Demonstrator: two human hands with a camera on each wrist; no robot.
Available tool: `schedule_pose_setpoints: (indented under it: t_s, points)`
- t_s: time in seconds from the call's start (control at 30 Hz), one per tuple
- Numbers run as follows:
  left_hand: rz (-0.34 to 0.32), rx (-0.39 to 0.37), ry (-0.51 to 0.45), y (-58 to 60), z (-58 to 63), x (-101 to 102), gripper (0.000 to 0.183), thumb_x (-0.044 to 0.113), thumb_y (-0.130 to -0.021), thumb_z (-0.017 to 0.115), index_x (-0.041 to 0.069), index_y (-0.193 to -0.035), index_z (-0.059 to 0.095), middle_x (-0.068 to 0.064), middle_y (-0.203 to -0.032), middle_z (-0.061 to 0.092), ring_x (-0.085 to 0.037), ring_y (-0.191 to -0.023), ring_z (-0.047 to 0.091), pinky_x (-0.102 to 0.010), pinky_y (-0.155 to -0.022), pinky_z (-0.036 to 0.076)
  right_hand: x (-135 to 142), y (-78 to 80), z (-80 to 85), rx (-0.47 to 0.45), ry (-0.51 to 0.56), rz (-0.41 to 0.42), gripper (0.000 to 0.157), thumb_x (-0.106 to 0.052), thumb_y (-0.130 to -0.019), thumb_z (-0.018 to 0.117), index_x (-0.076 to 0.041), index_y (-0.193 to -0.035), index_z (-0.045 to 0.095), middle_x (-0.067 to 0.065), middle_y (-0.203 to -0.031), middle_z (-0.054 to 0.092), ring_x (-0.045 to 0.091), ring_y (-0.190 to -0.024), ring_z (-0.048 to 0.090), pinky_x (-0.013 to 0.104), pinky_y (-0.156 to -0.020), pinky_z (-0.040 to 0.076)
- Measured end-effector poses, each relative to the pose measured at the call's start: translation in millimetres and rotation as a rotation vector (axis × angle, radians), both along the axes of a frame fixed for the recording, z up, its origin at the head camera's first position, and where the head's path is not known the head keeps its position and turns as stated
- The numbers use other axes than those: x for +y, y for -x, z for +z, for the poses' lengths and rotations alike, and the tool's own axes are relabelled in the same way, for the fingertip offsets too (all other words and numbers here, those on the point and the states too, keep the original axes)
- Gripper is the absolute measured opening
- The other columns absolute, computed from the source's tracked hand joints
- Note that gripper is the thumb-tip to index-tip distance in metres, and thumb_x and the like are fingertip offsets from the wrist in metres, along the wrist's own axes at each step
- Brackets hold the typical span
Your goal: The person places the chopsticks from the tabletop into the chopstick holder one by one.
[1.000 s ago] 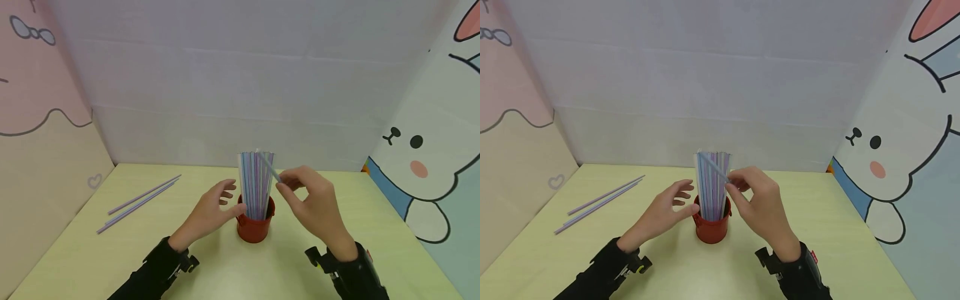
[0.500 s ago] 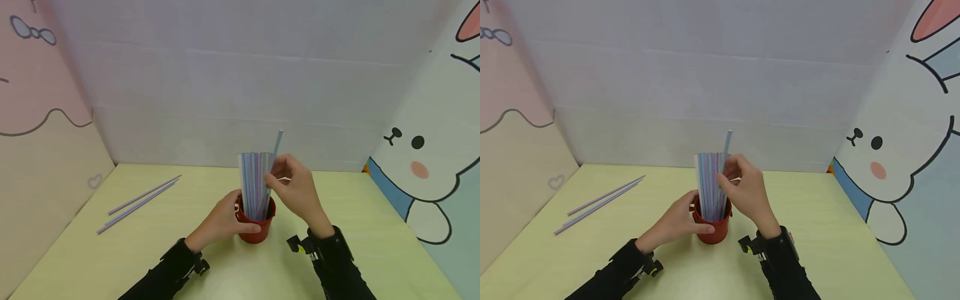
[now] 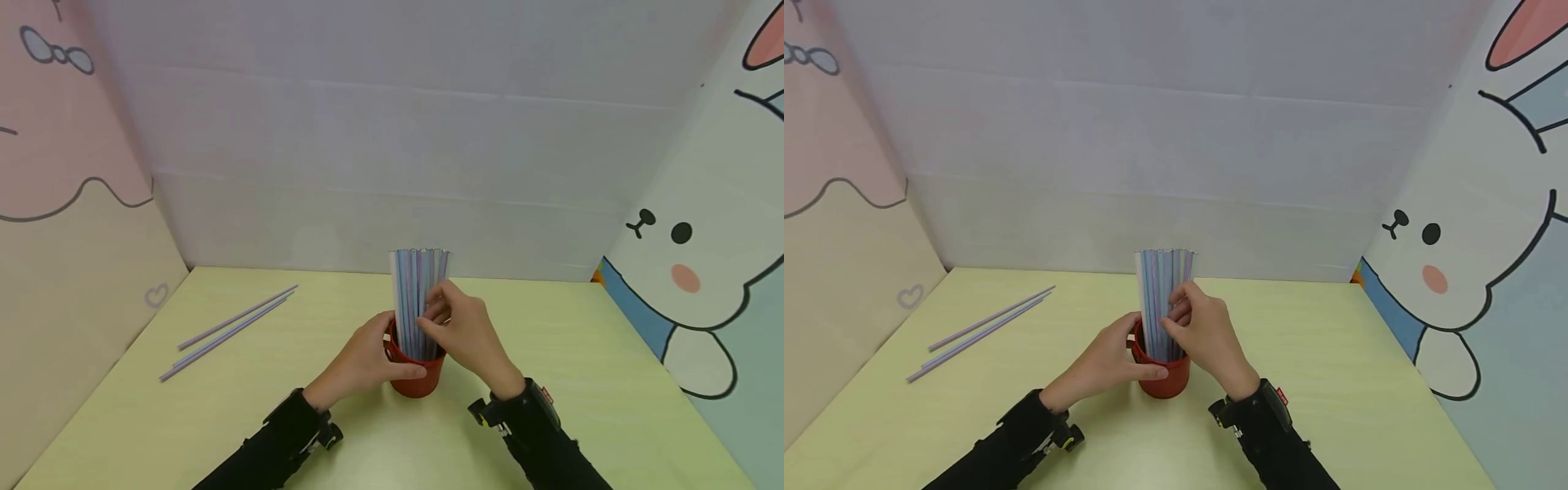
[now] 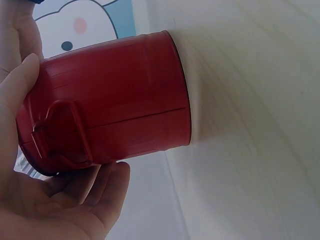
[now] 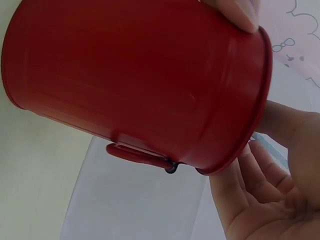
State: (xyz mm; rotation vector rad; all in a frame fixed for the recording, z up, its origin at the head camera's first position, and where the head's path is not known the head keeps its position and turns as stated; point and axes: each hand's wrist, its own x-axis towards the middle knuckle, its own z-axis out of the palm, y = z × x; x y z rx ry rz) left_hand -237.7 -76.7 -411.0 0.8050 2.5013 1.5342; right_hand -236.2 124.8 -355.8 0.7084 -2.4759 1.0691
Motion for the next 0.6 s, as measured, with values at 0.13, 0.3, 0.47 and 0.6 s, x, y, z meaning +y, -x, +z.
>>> schedule_pose_setpoints:
  t_s: [0.13, 0.3, 0.47, 0.6]
  points:
    - [0.001, 0.017, 0.009, 0.2, 0.0, 0.7, 0.091, 0.054, -0.068, 0.080, 0.026, -0.141, 0.034, 0.009, -0.124, 0.050, -0.009, -0.100, 0.057, -0.027, -0.077, 0.053, -2.3, -0.5, -2.7, 0.017, -0.012, -0.032, 0.030, -0.008, -0.079, 0.077, -0.007, -0.100, 0.054, -0.002, -0.078, 0.063, 0.007, -0.065, 0.059, 0.022, -0.059, 0.053]
    - [-0.021, 0.031, 0.014, 1.1, 1.3, 0.8, 0.091, 0.051, -0.069, 0.081, 0.028, -0.142, 0.032, 0.009, -0.126, 0.049, -0.009, -0.104, 0.055, -0.028, -0.080, 0.052, -0.8, -2.9, -1.1, 0.040, -0.015, -0.035, 0.028, -0.008, -0.079, 0.077, -0.007, -0.098, 0.056, -0.003, -0.077, 0.062, 0.006, -0.064, 0.059, 0.022, -0.059, 0.053]
    - [-0.027, 0.110, 0.125, 4.9, 4.4, -21.2, 0.089, 0.049, -0.071, 0.081, 0.026, -0.143, 0.034, 0.009, -0.130, 0.049, -0.012, -0.110, 0.051, -0.035, -0.089, 0.048, 4.8, -9.1, 3.5, 0.081, 0.002, 0.003, 0.025, -0.011, -0.081, 0.075, -0.009, -0.099, 0.058, -0.005, -0.082, 0.061, 0.004, -0.068, 0.058, 0.025, -0.061, 0.055]
    - [0.056, 0.194, 0.263, 9.1, 11.1, -65.8, 0.075, 0.044, -0.076, 0.079, 0.019, -0.139, 0.043, 0.003, -0.126, 0.054, -0.015, -0.108, 0.053, -0.036, -0.089, 0.048, 15.9, -17.5, 10.2, 0.128, -0.007, 0.028, 0.023, -0.011, -0.082, 0.074, -0.011, -0.100, 0.059, -0.007, -0.087, 0.060, 0.004, -0.074, 0.058, 0.028, -0.063, 0.056]
